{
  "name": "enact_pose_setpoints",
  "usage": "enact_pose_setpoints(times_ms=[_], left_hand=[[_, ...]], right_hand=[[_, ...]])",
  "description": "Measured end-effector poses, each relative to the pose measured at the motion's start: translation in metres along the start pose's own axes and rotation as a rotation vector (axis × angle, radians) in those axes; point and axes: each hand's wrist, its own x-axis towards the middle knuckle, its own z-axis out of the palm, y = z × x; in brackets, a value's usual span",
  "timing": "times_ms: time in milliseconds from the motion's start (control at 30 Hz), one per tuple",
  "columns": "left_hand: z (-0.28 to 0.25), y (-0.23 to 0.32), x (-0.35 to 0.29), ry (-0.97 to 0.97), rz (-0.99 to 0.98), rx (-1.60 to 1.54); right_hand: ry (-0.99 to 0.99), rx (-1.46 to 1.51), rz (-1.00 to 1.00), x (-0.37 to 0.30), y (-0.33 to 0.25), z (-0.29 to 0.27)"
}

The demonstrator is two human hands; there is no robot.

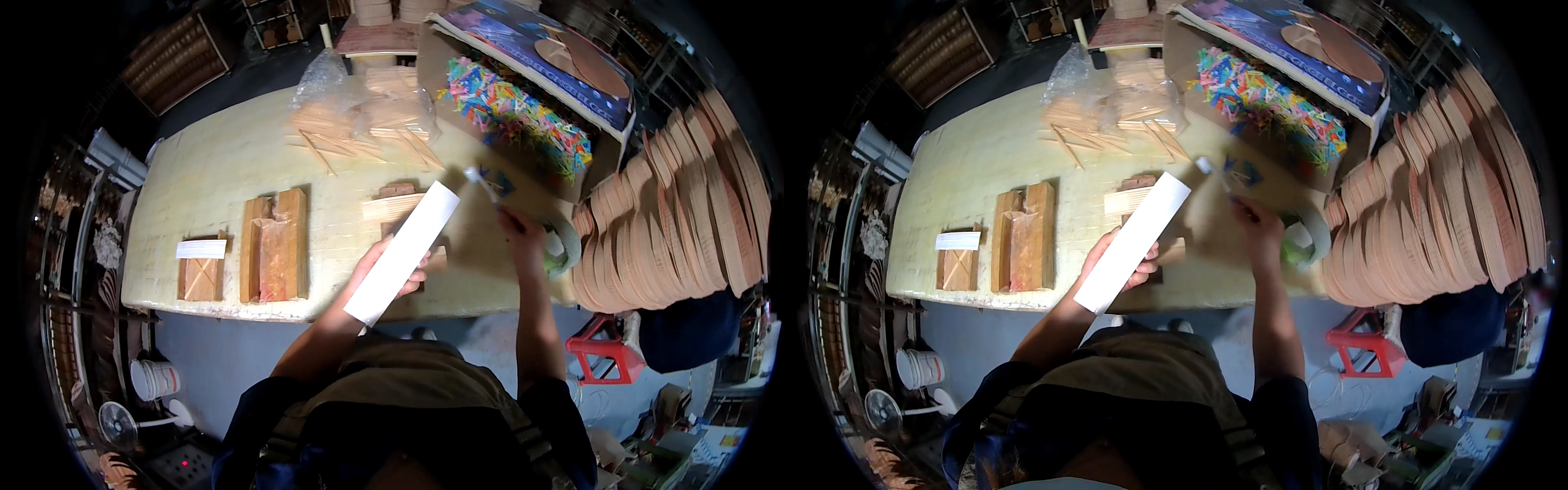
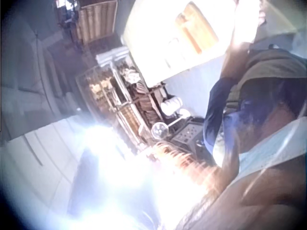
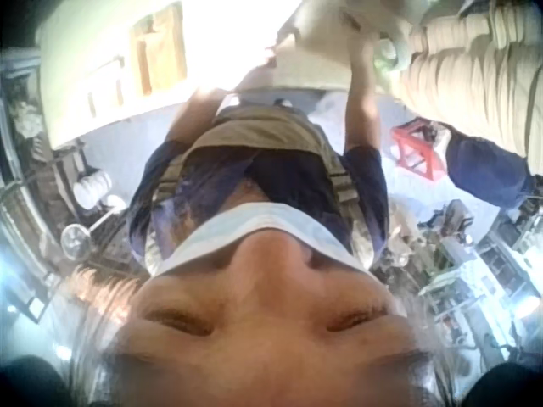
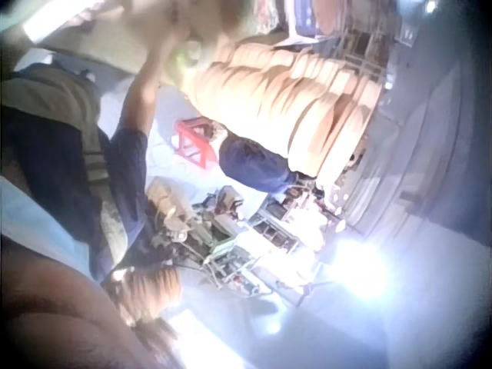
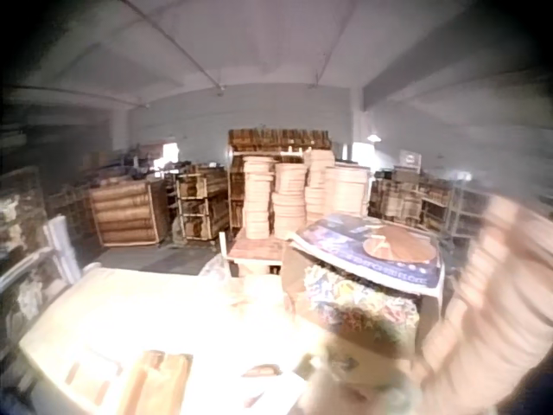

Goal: The person stacks wooden slats into rectangular frames on a workbench. They then pick up individual frames and apply a white substance to the edges using a brush. The person works in a workshop environment with stacks of materials and other workers visible in the background.

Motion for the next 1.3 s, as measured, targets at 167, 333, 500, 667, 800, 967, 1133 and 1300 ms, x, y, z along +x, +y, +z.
enact_pose_setpoints(times_ms=[167, 333, 500, 667, 800, 967, 1133, 1300], left_hand=[[-0.039, 0.028, -0.037, -0.079, 0.122, -0.127], [-0.084, 0.088, -0.116, 0.03, 0.675, -0.034], [-0.193, 0.144, -0.241, 0.051, 1.152, -0.146], [-0.256, 0.191, -0.301, 0.49, 1.404, -0.251], [-0.285, 0.221, -0.301, 0.524, 1.444, -0.444], [-0.32, 0.236, -0.299, 0.72, 1.361, -0.451], [-0.332, 0.235, -0.286, 1.101, 1.495, -0.33], [-0.323, 0.241, -0.282, 1.399, 1.616, -0.313]], right_hand=[[0.028, 0.278, 0.236, -0.017, -0.01, 0.0], [0.149, 0.192, 0.306, -0.063, -0.011, -0.021], [0.1, 0.316, 0.307, -0.076, 0.015, -0.028], [0.058, 0.35, 0.296, -0.069, 0.004, -0.005], [-0.059, 0.339, 0.231, -0.063, -0.013, 0.022], [-0.119, 0.319, 0.227, -0.068, -0.03, 0.045], [-0.075, 0.264, 0.269, -0.078, -0.022, 0.044], [-0.086, 0.278, 0.301, -0.084, -0.019, 0.048]])
